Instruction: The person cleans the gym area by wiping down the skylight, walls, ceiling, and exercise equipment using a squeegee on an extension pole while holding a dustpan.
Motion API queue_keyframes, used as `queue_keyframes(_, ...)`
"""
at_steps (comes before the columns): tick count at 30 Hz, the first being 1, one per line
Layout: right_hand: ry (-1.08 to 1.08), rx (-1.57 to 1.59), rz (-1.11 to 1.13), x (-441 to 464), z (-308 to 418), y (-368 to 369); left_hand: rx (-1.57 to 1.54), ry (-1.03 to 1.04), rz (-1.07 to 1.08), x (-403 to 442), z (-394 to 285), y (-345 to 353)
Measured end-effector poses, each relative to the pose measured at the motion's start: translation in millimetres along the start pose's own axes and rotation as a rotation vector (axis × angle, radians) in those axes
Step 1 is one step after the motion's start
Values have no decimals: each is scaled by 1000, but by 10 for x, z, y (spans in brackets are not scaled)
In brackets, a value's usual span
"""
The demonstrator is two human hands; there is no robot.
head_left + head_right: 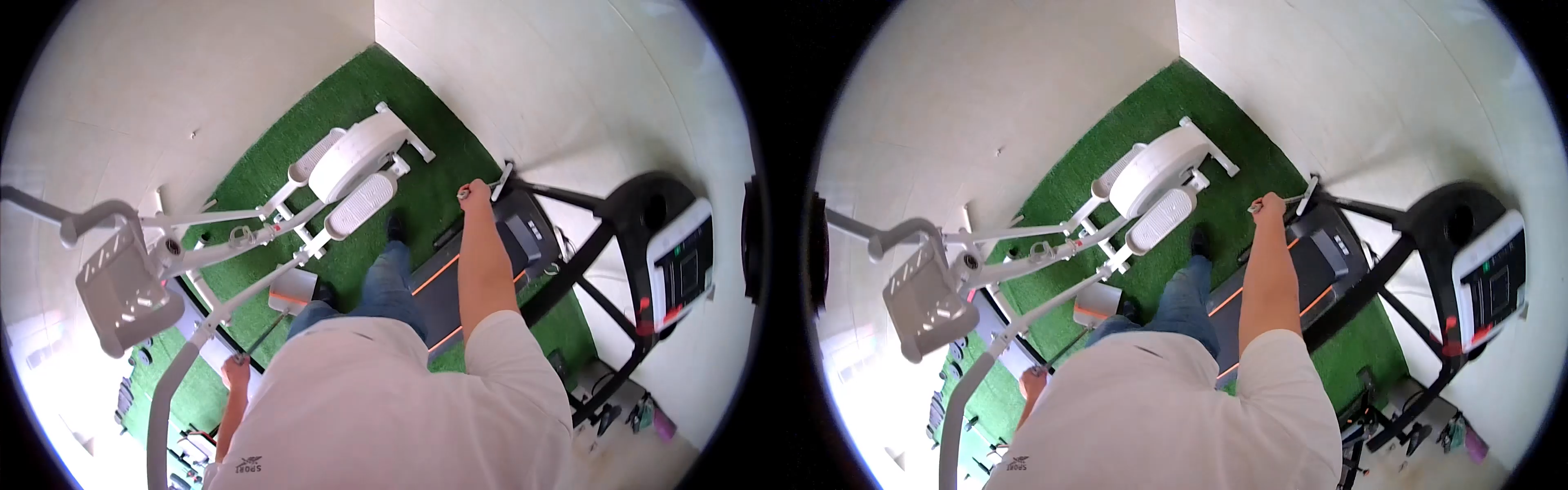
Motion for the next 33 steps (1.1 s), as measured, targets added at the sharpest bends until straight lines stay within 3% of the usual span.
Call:
queue_keyframes(3,113,-185,-44,979,118,513,42,-6,-51,-382,-386,-150)
queue_keyframes(6,96,-454,-108,653,274,1120,58,-16,-74,-625,-663,-306)
queue_keyframes(8,120,-414,-107,606,216,1569,117,-4,-63,-825,-990,-544)
queue_keyframes(11,105,-372,-95,566,62,2221,108,-3,-27,-810,-962,-520)
queue_keyframes(14,74,-487,-20,595,-182,2667,101,-17,1,-738,-1092,-552)
queue_keyframes(17,-14,-870,206,691,-355,2787,106,28,42,-600,-1215,-580)
queue_keyframes(19,-131,-884,373,828,-342,2595,91,13,59,-430,-1257,-536)
queue_keyframes(21,43,-833,584,625,-80,2290,37,-7,-25,-385,-1287,-454)
queue_keyframes(23,6,-884,405,441,-80,2077,-6,-19,17,-366,-1344,-426)
queue_keyframes(27,-124,-877,260,101,-387,2151,-53,-44,110,-377,-1527,-457)
queue_keyframes(29,-184,-679,59,211,-502,2516,-62,-44,149,-371,-1632,-455)
queue_keyframes(33,-60,-500,196,504,-909,3871,-58,-74,127,-402,-1943,-581)
Point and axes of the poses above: each hand's wrist, its own x-axis towards the middle knuckle, its own y-axis out of the palm, z = x × y, the point moved 4 cm from there along x, towards the middle knuckle, and after that the axes turned 1 degree about x, right-handed, at the moved point
